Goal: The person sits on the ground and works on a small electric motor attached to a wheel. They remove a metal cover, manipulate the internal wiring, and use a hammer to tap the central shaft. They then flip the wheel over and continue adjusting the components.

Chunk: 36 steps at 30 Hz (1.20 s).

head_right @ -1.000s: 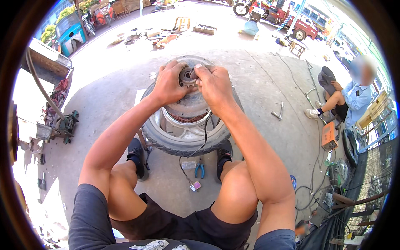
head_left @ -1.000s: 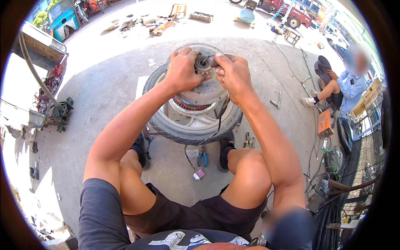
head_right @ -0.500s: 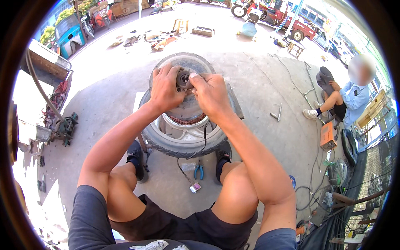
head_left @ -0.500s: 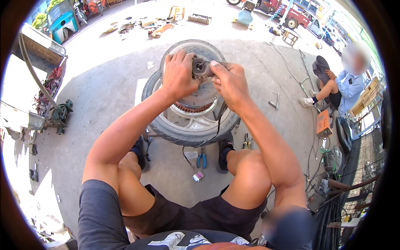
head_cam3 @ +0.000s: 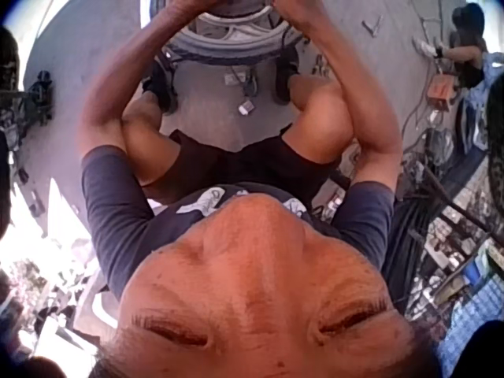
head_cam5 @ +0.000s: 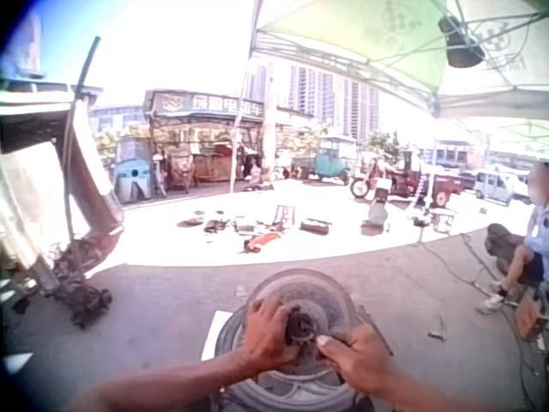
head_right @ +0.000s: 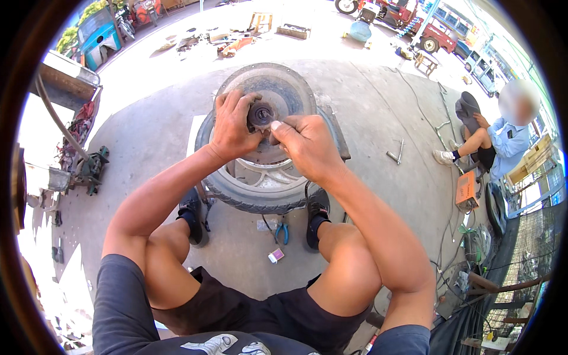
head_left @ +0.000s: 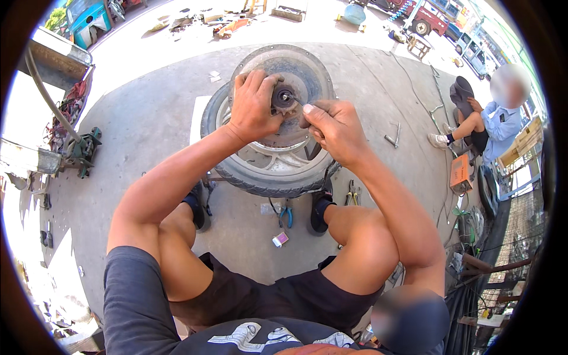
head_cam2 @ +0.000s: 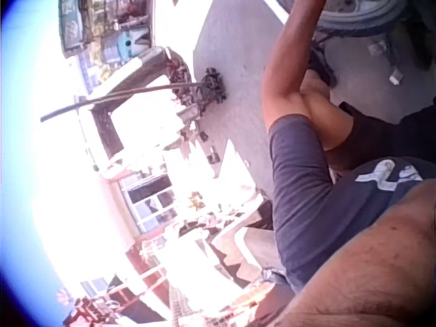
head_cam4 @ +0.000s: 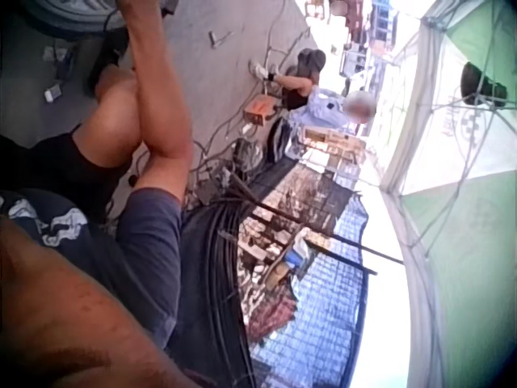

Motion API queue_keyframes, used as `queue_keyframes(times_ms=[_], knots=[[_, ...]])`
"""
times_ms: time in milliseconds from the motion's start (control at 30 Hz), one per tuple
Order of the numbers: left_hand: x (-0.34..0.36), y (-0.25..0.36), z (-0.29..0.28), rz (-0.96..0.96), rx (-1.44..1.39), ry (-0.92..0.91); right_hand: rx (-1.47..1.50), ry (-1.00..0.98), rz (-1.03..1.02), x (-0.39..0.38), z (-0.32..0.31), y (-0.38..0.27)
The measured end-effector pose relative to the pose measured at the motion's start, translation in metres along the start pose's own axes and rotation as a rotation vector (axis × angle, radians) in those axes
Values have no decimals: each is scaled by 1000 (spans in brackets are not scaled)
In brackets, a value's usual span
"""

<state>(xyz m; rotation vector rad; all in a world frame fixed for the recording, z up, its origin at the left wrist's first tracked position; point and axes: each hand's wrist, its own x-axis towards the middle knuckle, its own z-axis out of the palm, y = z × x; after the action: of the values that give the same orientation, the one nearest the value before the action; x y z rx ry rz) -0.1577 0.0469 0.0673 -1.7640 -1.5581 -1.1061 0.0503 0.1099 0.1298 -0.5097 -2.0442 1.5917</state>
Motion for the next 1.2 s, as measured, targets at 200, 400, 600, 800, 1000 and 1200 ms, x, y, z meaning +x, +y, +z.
queue_keyframes(times_ms=[200, 400, 600, 800, 1000, 1200], knots=[[-4, 0, 3, 14, -16, 23, -47, -47, -12, -4, 1, 1], [-3, -1, 6, -26, -34, 23, -51, -77, 2, -5, -2, 1], [-4, 1, 7, -52, -47, -9, -15, -105, 55, -8, -1, 1], [-10, 7, 5, -40, -46, -38, -104, -202, 48, -11, -6, 5], [-17, 6, 7, 9, -89, -36, -154, -272, 71, -15, -8, 12], [-17, 9, 8, 9, -102, -47, -107, -283, 103, -17, -11, 11]])
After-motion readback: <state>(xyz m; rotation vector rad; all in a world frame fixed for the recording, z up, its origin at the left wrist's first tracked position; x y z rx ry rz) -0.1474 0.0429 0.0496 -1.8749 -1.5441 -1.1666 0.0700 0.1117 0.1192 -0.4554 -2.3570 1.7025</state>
